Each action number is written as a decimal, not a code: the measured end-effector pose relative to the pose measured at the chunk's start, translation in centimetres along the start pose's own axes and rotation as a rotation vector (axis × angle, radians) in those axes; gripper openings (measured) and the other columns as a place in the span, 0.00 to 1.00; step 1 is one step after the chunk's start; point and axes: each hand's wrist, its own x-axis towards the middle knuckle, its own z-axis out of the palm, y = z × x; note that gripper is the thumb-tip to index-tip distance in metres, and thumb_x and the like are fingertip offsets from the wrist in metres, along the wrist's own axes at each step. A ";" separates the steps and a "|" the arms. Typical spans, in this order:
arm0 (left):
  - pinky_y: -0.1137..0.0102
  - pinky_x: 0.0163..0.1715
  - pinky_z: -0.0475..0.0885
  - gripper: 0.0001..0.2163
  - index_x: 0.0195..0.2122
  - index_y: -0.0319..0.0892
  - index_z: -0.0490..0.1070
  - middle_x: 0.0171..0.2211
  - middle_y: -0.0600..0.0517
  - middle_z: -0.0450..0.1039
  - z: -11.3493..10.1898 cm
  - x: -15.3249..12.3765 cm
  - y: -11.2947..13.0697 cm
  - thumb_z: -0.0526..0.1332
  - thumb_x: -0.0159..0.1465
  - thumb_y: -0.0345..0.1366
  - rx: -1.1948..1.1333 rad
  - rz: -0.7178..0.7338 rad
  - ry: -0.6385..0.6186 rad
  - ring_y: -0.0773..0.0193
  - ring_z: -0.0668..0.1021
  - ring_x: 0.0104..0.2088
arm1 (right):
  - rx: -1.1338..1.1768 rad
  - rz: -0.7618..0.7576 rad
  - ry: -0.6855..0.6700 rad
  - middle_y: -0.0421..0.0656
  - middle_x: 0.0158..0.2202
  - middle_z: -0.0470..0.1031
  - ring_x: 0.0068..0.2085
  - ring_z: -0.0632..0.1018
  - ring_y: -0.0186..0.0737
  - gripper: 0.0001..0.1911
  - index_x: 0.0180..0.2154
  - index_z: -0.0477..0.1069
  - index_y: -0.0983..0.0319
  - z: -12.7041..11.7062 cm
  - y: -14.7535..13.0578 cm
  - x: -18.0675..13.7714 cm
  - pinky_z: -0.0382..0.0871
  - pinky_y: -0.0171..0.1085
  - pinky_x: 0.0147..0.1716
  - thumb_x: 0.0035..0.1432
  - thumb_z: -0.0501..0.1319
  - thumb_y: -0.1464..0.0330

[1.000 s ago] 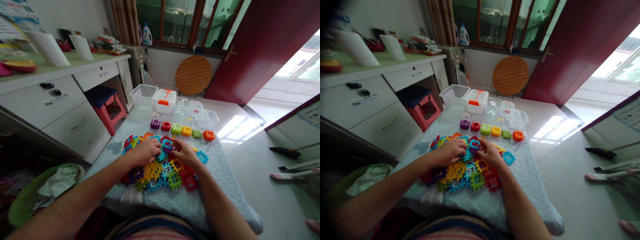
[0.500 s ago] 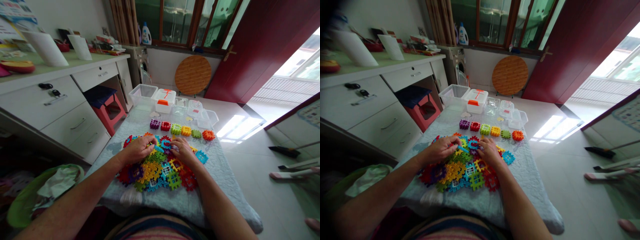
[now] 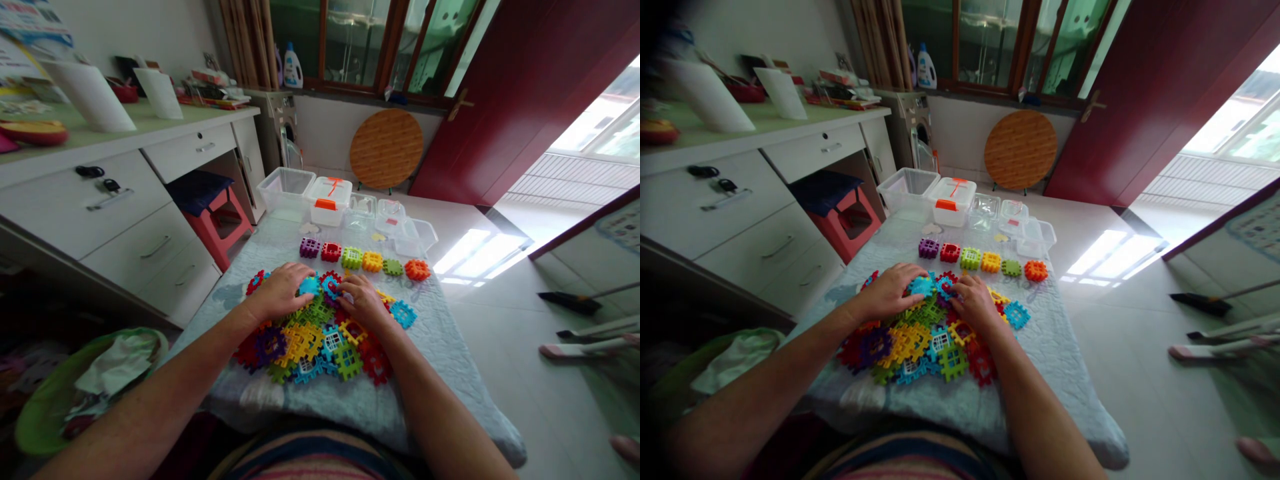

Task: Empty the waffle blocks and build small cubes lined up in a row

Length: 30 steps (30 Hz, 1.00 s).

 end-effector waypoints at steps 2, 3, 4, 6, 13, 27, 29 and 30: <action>0.58 0.54 0.64 0.21 0.50 0.42 0.70 0.51 0.43 0.72 0.2 -0.1 0.0 0.65 0.55 0.39 0.044 0.017 -0.037 0.50 0.71 0.53 | 0.008 -0.014 0.003 0.46 0.42 0.74 0.44 0.72 0.43 0.09 0.41 0.75 0.59 0.0 -0.1 0.1 0.67 0.42 0.47 0.57 0.62 0.72; 0.57 0.54 0.64 0.22 0.51 0.41 0.69 0.51 0.42 0.72 0.4 -0.1 0.0 0.65 0.54 0.40 0.066 0.021 -0.053 0.49 0.71 0.53 | 0.012 -0.017 0.000 0.45 0.43 0.75 0.44 0.72 0.43 0.09 0.40 0.75 0.58 0.0 -0.1 0.1 0.67 0.42 0.47 0.57 0.62 0.74; 0.57 0.54 0.64 0.23 0.51 0.41 0.69 0.51 0.42 0.72 0.4 0.0 0.1 0.66 0.54 0.39 0.087 0.020 -0.066 0.48 0.71 0.53 | 0.015 -0.018 -0.005 0.45 0.43 0.75 0.44 0.72 0.43 0.10 0.40 0.75 0.58 0.1 -0.1 0.1 0.67 0.42 0.47 0.56 0.61 0.75; 0.57 0.53 0.65 0.23 0.52 0.40 0.69 0.50 0.41 0.72 0.5 0.2 0.3 0.65 0.55 0.38 0.124 0.009 -0.089 0.48 0.71 0.53 | 0.026 -0.005 -0.010 0.44 0.42 0.74 0.44 0.72 0.43 0.11 0.39 0.74 0.58 0.1 -0.2 0.2 0.67 0.42 0.47 0.55 0.61 0.76; 0.58 0.50 0.67 0.20 0.51 0.39 0.70 0.48 0.41 0.74 0.4 1.8 1.0 0.62 0.57 0.38 0.206 -0.039 -0.157 0.48 0.73 0.50 | 0.172 0.107 0.068 0.44 0.43 0.66 0.42 0.71 0.40 0.24 0.48 0.66 0.59 0.0 -0.1 -0.2 0.68 0.40 0.44 0.47 0.59 0.78; 0.62 0.48 0.69 0.23 0.47 0.39 0.74 0.42 0.43 0.72 0.0 2.8 -0.2 0.65 0.51 0.43 0.212 -0.092 -0.079 0.52 0.75 0.44 | 0.252 0.025 0.061 0.41 0.34 0.70 0.38 0.72 0.37 0.12 0.37 0.73 0.60 -0.5 -1.0 -0.6 0.66 0.35 0.39 0.51 0.58 0.79; 0.63 0.48 0.69 0.24 0.48 0.38 0.73 0.42 0.43 0.72 -0.6 2.7 -0.3 0.65 0.51 0.44 0.138 -0.123 -0.034 0.52 0.75 0.44 | 0.313 -0.025 0.000 0.41 0.36 0.73 0.39 0.73 0.37 0.12 0.38 0.74 0.59 -0.7 -1.2 -0.6 0.66 0.36 0.41 0.52 0.60 0.77; 0.63 0.48 0.69 0.24 0.49 0.38 0.73 0.43 0.43 0.72 -0.9 2.6 -0.3 0.65 0.52 0.44 0.099 -0.136 -0.010 0.53 0.75 0.44 | 0.351 -0.037 -0.028 0.40 0.36 0.74 0.38 0.74 0.37 0.13 0.40 0.74 0.59 -0.8 -1.3 -0.6 0.66 0.35 0.42 0.52 0.61 0.76</action>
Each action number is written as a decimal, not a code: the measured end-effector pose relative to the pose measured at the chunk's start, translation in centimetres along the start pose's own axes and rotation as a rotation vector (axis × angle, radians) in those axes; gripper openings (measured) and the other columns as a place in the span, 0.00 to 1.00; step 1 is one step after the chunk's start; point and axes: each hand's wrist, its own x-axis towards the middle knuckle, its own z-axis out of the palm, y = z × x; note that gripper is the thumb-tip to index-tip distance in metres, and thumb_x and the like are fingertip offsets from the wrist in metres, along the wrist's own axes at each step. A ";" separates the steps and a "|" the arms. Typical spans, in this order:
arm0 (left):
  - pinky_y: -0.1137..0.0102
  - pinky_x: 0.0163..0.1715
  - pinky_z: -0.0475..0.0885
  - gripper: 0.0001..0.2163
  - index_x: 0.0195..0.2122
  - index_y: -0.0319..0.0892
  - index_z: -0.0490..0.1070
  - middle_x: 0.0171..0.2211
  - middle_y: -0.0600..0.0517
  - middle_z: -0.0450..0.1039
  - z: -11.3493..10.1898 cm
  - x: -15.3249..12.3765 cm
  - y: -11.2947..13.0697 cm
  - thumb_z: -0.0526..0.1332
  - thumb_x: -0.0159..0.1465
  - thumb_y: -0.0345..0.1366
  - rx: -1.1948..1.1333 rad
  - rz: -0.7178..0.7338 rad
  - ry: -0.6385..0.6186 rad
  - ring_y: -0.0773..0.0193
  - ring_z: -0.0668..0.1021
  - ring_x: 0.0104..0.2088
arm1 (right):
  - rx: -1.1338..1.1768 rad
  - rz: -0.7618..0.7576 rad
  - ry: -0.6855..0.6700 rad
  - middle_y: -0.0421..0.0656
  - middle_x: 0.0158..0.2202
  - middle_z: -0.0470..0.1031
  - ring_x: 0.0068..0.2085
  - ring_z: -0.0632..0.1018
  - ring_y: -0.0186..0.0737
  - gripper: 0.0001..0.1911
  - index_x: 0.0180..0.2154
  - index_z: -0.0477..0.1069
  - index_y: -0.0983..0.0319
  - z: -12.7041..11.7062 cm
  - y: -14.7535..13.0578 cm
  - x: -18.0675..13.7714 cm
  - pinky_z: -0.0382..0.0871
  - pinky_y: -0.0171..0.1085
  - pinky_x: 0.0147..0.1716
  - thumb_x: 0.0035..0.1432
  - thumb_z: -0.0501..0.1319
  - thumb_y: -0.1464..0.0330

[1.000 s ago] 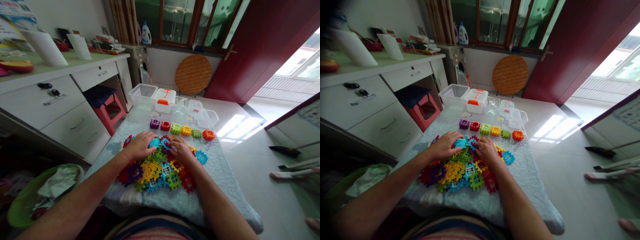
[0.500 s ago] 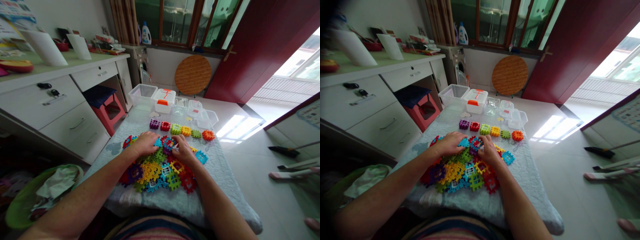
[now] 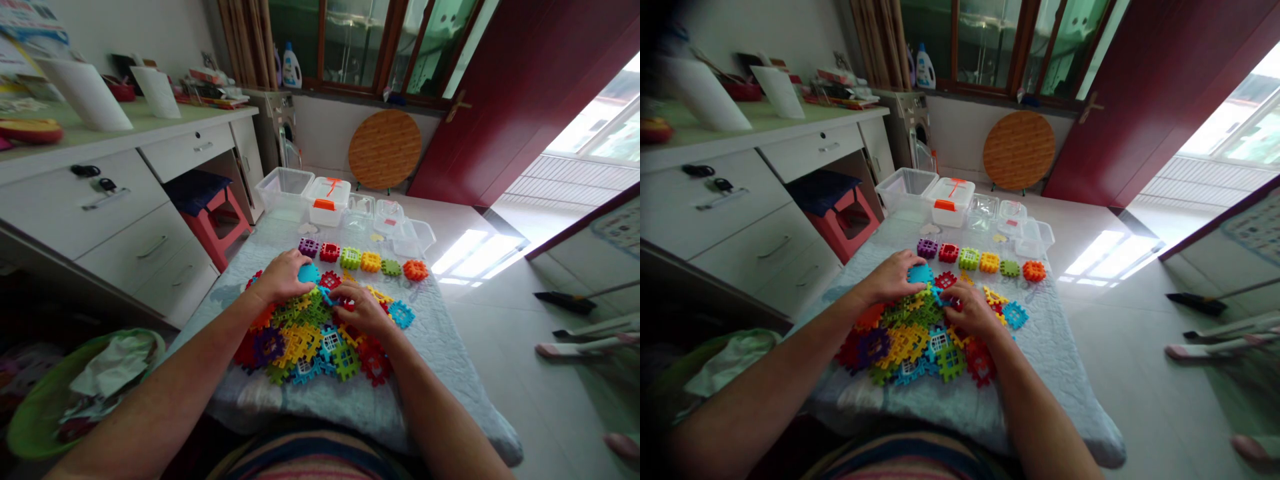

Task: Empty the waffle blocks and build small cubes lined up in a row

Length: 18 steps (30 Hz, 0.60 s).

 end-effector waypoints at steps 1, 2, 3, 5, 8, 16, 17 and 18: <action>0.64 0.48 0.69 0.24 0.49 0.38 0.72 0.43 0.44 0.72 -0.2 0.0 0.0 0.65 0.52 0.44 -0.038 -0.008 0.019 0.53 0.75 0.44 | 0.035 -0.001 -0.018 0.40 0.37 0.75 0.38 0.74 0.36 0.13 0.41 0.74 0.59 0.0 0.0 0.0 0.67 0.35 0.41 0.53 0.61 0.76; 0.64 0.48 0.69 0.24 0.49 0.38 0.72 0.43 0.44 0.72 -0.4 -0.1 0.1 0.64 0.53 0.44 -0.071 -0.013 0.034 0.54 0.75 0.44 | 0.056 0.008 -0.014 0.40 0.37 0.75 0.37 0.74 0.35 0.13 0.42 0.74 0.59 -0.1 0.0 0.0 0.67 0.34 0.40 0.54 0.61 0.75; 0.64 0.48 0.69 0.24 0.49 0.38 0.72 0.44 0.44 0.72 -0.5 -0.2 0.2 0.64 0.53 0.45 -0.097 -0.015 0.043 0.54 0.75 0.45 | 0.058 0.024 0.010 0.40 0.37 0.75 0.37 0.74 0.35 0.13 0.42 0.74 0.59 -0.1 0.0 0.0 0.67 0.34 0.40 0.54 0.60 0.75; 0.64 0.48 0.69 0.24 0.49 0.38 0.71 0.44 0.44 0.73 -0.5 -0.4 0.7 0.64 0.54 0.45 -0.127 -0.011 0.042 0.54 0.75 0.45 | 0.008 0.059 0.088 0.41 0.37 0.76 0.37 0.74 0.36 0.12 0.41 0.74 0.59 -0.1 0.2 0.0 0.67 0.35 0.40 0.54 0.59 0.75; 0.64 0.49 0.68 0.23 0.49 0.39 0.71 0.45 0.45 0.74 -0.2 -0.9 1.7 0.64 0.55 0.46 -0.124 0.012 0.008 0.54 0.75 0.46 | -0.101 0.095 0.157 0.42 0.35 0.76 0.38 0.75 0.39 0.11 0.37 0.74 0.60 0.0 0.5 -0.1 0.67 0.38 0.42 0.52 0.59 0.76; 0.60 0.49 0.67 0.21 0.48 0.41 0.70 0.44 0.44 0.75 0.8 -2.4 4.4 0.63 0.55 0.43 0.053 0.029 -0.064 0.50 0.74 0.47 | 0.057 0.177 0.139 0.37 0.30 0.79 0.31 0.77 0.33 0.18 0.43 0.73 0.59 0.2 0.8 -0.4 0.67 0.33 0.36 0.51 0.54 0.77; 0.60 0.50 0.67 0.20 0.48 0.41 0.70 0.44 0.44 0.75 0.8 -2.4 4.6 0.63 0.54 0.42 0.062 0.042 -0.079 0.50 0.74 0.47 | 0.055 0.186 0.162 0.37 0.30 0.79 0.30 0.76 0.33 0.19 0.44 0.73 0.60 0.3 0.9 -0.4 0.67 0.33 0.36 0.51 0.54 0.77; 0.60 0.50 0.67 0.20 0.47 0.41 0.70 0.44 0.44 0.75 0.9 -2.4 4.7 0.63 0.54 0.41 0.063 0.059 -0.099 0.50 0.74 0.48 | 0.047 0.195 0.187 0.38 0.30 0.80 0.30 0.76 0.33 0.18 0.44 0.73 0.60 0.3 1.1 -0.4 0.67 0.33 0.35 0.51 0.54 0.76</action>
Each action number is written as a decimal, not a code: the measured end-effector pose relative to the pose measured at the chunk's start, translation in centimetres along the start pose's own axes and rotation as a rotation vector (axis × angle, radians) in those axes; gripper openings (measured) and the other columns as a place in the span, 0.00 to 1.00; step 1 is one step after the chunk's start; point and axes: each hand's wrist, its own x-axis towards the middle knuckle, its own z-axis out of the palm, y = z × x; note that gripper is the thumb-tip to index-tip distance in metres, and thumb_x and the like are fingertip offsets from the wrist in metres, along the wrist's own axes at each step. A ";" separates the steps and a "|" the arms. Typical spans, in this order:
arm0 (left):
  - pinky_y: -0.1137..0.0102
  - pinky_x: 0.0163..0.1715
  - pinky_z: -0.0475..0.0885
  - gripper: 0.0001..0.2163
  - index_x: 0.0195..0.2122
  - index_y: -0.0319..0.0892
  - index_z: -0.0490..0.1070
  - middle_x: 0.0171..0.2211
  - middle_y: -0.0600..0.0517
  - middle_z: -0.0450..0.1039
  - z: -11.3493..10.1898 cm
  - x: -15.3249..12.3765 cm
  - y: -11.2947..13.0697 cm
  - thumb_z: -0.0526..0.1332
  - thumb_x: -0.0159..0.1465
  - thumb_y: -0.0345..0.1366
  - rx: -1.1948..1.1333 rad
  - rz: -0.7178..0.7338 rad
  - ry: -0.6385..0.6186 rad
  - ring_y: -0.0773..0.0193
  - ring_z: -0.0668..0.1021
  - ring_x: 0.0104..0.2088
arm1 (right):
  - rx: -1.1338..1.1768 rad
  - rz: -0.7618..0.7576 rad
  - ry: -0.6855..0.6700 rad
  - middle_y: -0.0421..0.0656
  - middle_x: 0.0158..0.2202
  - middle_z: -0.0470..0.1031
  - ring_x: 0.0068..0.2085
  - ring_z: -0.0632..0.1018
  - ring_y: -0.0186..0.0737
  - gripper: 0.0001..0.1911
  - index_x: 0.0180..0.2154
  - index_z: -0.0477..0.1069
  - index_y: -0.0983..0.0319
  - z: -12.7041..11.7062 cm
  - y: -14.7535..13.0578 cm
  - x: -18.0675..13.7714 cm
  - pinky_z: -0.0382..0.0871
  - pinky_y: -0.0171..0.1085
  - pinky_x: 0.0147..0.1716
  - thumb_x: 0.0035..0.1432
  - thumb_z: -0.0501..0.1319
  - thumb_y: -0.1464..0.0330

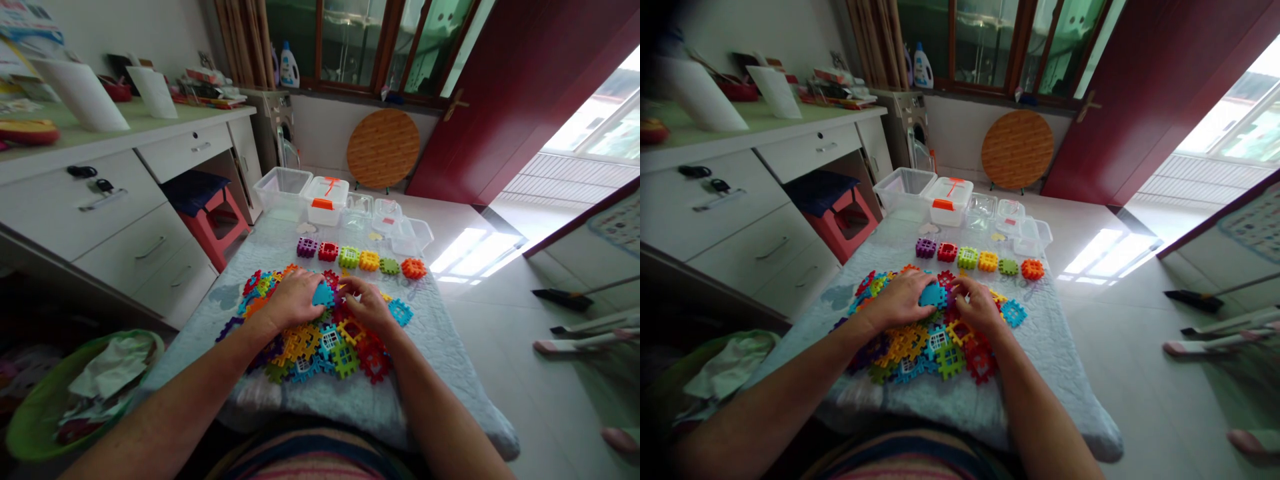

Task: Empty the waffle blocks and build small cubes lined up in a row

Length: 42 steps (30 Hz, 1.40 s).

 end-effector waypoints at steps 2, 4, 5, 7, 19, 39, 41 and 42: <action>0.61 0.51 0.66 0.20 0.48 0.41 0.70 0.45 0.45 0.75 0.0 0.1 0.1 0.63 0.54 0.40 -0.008 0.037 -0.033 0.51 0.73 0.48 | -0.008 0.014 0.045 0.39 0.31 0.80 0.30 0.75 0.33 0.17 0.43 0.73 0.61 0.0 0.3 0.1 0.66 0.34 0.35 0.51 0.54 0.76; 0.60 0.51 0.67 0.20 0.48 0.40 0.70 0.46 0.44 0.74 0.1 0.3 0.0 0.63 0.54 0.39 -0.010 0.055 -0.045 0.51 0.73 0.48 | -0.005 0.028 0.066 0.39 0.30 0.79 0.29 0.75 0.33 0.17 0.42 0.73 0.62 0.0 0.6 0.1 0.66 0.34 0.34 0.51 0.54 0.75; 0.60 0.51 0.67 0.20 0.48 0.40 0.71 0.46 0.44 0.74 0.1 0.4 0.0 0.63 0.55 0.39 -0.010 0.056 -0.046 0.51 0.73 0.48 | -0.003 0.033 0.069 0.39 0.30 0.79 0.29 0.75 0.33 0.17 0.41 0.73 0.62 0.0 0.7 0.1 0.66 0.33 0.34 0.50 0.54 0.75; 0.60 0.51 0.66 0.20 0.49 0.40 0.71 0.47 0.44 0.74 0.3 0.5 -0.1 0.63 0.55 0.40 -0.007 0.055 -0.043 0.51 0.73 0.49 | -0.005 0.045 0.072 0.40 0.30 0.79 0.29 0.75 0.33 0.16 0.40 0.74 0.63 -0.1 0.9 0.1 0.66 0.33 0.33 0.50 0.53 0.75; 0.59 0.52 0.66 0.21 0.49 0.40 0.70 0.46 0.44 0.74 1.1 0.8 -0.1 0.63 0.53 0.38 0.004 0.098 -0.036 0.50 0.73 0.49 | -0.060 -0.013 -0.015 0.39 0.33 0.81 0.36 0.79 0.37 0.17 0.41 0.75 0.60 -0.5 0.1 -0.3 0.69 0.37 0.40 0.51 0.56 0.77; 0.59 0.49 0.67 0.19 0.47 0.41 0.71 0.45 0.44 0.74 1.3 1.4 0.1 0.62 0.53 0.39 -0.002 0.103 -0.079 0.50 0.74 0.47 | -0.053 -0.018 -0.100 0.38 0.36 0.81 0.39 0.78 0.39 0.22 0.43 0.76 0.58 -1.0 -0.3 -0.5 0.68 0.39 0.44 0.48 0.54 0.78; 0.59 0.49 0.67 0.19 0.46 0.41 0.71 0.45 0.44 0.74 1.3 1.4 0.1 0.62 0.53 0.38 -0.004 0.109 -0.081 0.50 0.74 0.47 | -0.038 -0.013 -0.103 0.38 0.36 0.81 0.39 0.78 0.38 0.22 0.43 0.76 0.57 -1.0 -0.3 -0.5 0.68 0.39 0.43 0.48 0.54 0.79; 0.59 0.49 0.67 0.19 0.46 0.41 0.71 0.45 0.44 0.74 1.3 1.4 0.2 0.62 0.52 0.38 -0.005 0.111 -0.079 0.50 0.74 0.46 | -0.036 -0.009 -0.098 0.38 0.36 0.81 0.39 0.78 0.38 0.22 0.43 0.76 0.57 -1.0 -0.3 -0.5 0.68 0.39 0.43 0.48 0.54 0.79</action>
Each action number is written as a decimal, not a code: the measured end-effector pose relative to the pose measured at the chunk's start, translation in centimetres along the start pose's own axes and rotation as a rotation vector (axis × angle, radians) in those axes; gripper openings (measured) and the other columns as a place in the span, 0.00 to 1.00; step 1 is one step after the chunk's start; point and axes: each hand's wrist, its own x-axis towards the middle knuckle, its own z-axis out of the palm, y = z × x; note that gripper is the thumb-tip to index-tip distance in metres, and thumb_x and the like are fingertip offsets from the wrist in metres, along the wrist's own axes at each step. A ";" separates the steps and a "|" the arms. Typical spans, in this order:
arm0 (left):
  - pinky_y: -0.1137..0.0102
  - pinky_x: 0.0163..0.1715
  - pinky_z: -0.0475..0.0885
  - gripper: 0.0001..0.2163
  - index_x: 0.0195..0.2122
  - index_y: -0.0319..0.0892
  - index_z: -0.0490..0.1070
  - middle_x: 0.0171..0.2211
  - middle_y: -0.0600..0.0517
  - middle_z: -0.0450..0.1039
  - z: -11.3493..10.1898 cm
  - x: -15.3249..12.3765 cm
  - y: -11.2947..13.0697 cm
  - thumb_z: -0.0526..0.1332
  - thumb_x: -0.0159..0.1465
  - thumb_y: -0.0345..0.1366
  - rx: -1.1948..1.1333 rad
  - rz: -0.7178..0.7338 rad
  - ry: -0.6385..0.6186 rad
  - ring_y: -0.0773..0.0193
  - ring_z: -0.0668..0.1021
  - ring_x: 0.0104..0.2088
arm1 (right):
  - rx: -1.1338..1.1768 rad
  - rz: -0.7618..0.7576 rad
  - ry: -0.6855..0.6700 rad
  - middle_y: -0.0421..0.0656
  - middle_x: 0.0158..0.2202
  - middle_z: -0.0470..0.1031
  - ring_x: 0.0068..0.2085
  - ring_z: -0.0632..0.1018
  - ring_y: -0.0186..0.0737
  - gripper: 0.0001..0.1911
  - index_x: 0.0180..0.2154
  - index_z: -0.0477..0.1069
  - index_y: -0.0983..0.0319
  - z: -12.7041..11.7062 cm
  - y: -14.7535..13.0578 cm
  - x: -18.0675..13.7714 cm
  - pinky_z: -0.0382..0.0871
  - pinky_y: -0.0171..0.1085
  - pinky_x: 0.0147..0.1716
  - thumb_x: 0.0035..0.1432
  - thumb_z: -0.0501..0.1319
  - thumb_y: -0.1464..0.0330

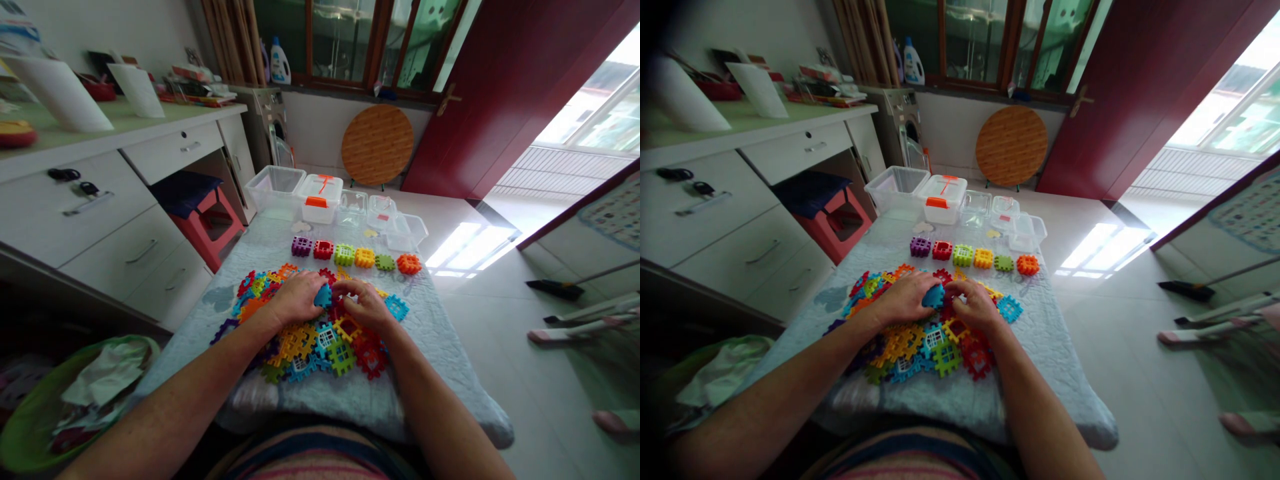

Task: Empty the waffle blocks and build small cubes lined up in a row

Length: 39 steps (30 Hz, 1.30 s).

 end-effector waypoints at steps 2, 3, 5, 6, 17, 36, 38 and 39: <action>0.59 0.49 0.67 0.19 0.46 0.41 0.71 0.44 0.44 0.74 0.0 0.0 0.0 0.63 0.52 0.39 -0.004 0.002 0.011 0.50 0.74 0.46 | -0.001 0.007 0.020 0.38 0.36 0.82 0.38 0.78 0.38 0.22 0.43 0.76 0.58 -0.1 0.0 0.0 0.68 0.38 0.41 0.48 0.54 0.78; 0.60 0.50 0.67 0.20 0.46 0.41 0.72 0.44 0.44 0.74 0.0 -0.1 0.0 0.63 0.52 0.39 -0.006 0.003 0.020 0.51 0.74 0.46 | -0.001 0.009 0.036 0.39 0.37 0.82 0.38 0.78 0.38 0.21 0.43 0.76 0.58 -0.1 0.0 0.0 0.68 0.38 0.41 0.48 0.55 0.78; 0.60 0.50 0.67 0.20 0.47 0.41 0.71 0.45 0.44 0.74 -0.2 -0.2 -0.2 0.63 0.52 0.39 -0.005 -0.001 0.049 0.51 0.74 0.47 | -0.003 0.021 0.077 0.40 0.37 0.82 0.37 0.78 0.38 0.20 0.42 0.75 0.59 -0.3 0.0 0.1 0.68 0.38 0.39 0.49 0.55 0.77; 0.61 0.50 0.67 0.21 0.47 0.41 0.71 0.45 0.44 0.74 -0.5 -0.3 -0.5 0.63 0.52 0.39 0.000 -0.008 0.067 0.51 0.74 0.47 | -0.004 0.030 0.100 0.40 0.36 0.82 0.36 0.78 0.38 0.19 0.42 0.75 0.60 -0.3 0.1 0.1 0.67 0.37 0.38 0.49 0.55 0.77; 0.68 0.50 0.68 0.27 0.50 0.40 0.70 0.49 0.45 0.74 -4.4 0.7 -13.3 0.63 0.49 0.43 0.057 -0.318 0.082 0.53 0.75 0.49 | -0.038 0.064 0.200 0.41 0.33 0.80 0.32 0.75 0.36 0.16 0.39 0.75 0.61 -0.3 0.9 0.1 0.67 0.35 0.35 0.49 0.54 0.75; 0.69 0.49 0.69 0.29 0.48 0.40 0.72 0.49 0.46 0.73 -2.7 7.1 -17.9 0.63 0.41 0.37 0.063 -0.205 -0.201 0.53 0.74 0.48 | -0.056 0.085 0.200 0.41 0.33 0.79 0.32 0.75 0.37 0.16 0.38 0.75 0.61 -0.2 1.1 0.0 0.68 0.36 0.36 0.49 0.54 0.75; 0.68 0.48 0.69 0.28 0.47 0.39 0.73 0.48 0.45 0.73 -2.7 7.1 -18.0 0.63 0.41 0.37 0.064 -0.201 -0.207 0.52 0.75 0.47 | -0.053 0.090 0.194 0.41 0.33 0.79 0.32 0.75 0.37 0.16 0.39 0.75 0.61 -0.2 1.1 0.0 0.68 0.36 0.36 0.49 0.54 0.75; 0.68 0.47 0.70 0.27 0.46 0.39 0.73 0.47 0.45 0.73 -2.7 7.1 -18.0 0.63 0.41 0.37 0.065 -0.198 -0.209 0.51 0.75 0.46 | -0.052 0.093 0.192 0.41 0.33 0.79 0.32 0.75 0.36 0.16 0.39 0.75 0.61 -0.2 1.1 0.0 0.68 0.36 0.36 0.49 0.54 0.75</action>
